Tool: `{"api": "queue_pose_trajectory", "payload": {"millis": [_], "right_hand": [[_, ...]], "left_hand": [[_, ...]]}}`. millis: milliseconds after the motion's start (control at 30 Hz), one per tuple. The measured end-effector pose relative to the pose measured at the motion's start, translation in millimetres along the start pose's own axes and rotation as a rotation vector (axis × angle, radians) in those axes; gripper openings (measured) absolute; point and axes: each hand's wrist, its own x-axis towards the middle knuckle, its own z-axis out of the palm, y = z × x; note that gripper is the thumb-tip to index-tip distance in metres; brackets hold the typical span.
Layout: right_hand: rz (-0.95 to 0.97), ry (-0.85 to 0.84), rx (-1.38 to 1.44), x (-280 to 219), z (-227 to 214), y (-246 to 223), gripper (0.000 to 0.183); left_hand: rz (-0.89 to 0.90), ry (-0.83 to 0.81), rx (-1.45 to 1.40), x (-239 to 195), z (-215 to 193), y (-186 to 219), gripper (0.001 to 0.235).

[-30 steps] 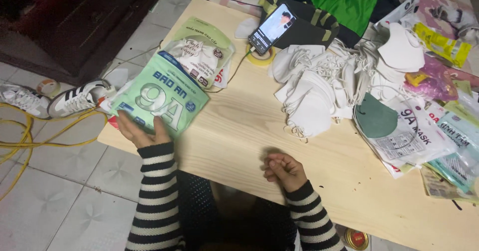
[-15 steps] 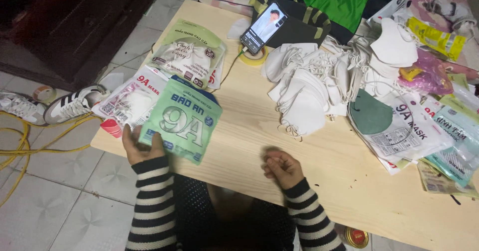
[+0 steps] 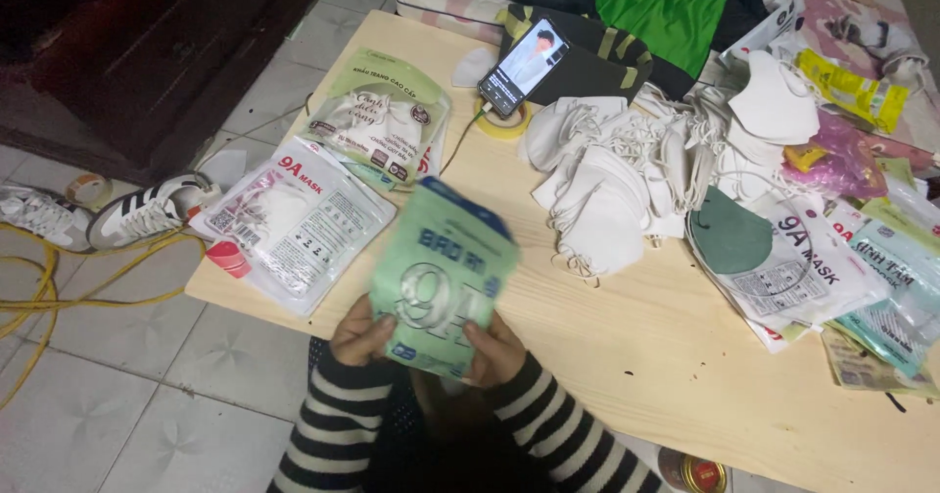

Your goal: Folding and stacking white face masks on a table

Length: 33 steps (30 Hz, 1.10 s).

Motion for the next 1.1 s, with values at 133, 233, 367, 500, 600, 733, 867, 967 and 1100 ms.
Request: {"api": "queue_pose_trajectory", "payload": {"millis": [133, 233, 367, 500, 600, 733, 867, 967, 1100], "right_hand": [[-0.079, 0.186, 0.080, 35, 15, -15, 0.046], [-0.211, 0.196, 0.026, 78, 19, -37, 0.047], [-0.199, 0.050, -0.238, 175, -40, -44, 0.063], [0.034, 0.627, -0.783, 206, -15, -70, 0.098], [-0.161, 0.611, -1.038, 211, -39, -51, 0.082], [-0.772, 0.567, -1.244, 198, -104, -20, 0.043], [-1.097, 0.514, -1.265, 146, -131, -60, 0.020], [-1.166, 0.613, -1.372, 112, -165, -99, 0.022], [-0.847, 0.884, -1.753, 96, -241, -136, 0.041]], "left_hand": [[0.003, -0.001, 0.128, 17, -19, -4, 0.056], [0.105, 0.106, 0.317, 10, -28, -4, 0.068], [0.139, 0.011, 0.408, -7, -23, 5, 0.043], [0.085, -0.104, 0.418, -8, -76, -50, 0.027], [-0.032, 0.007, 0.480, -16, -57, -46, 0.022], [-0.121, 0.064, 0.570, -10, -32, -48, 0.029], [-0.227, 0.035, 0.746, 14, 17, -54, 0.027], [-0.080, -0.094, 0.834, 31, 65, -51, 0.024], [0.136, -0.141, 0.847, 82, 105, -84, 0.019]]}}
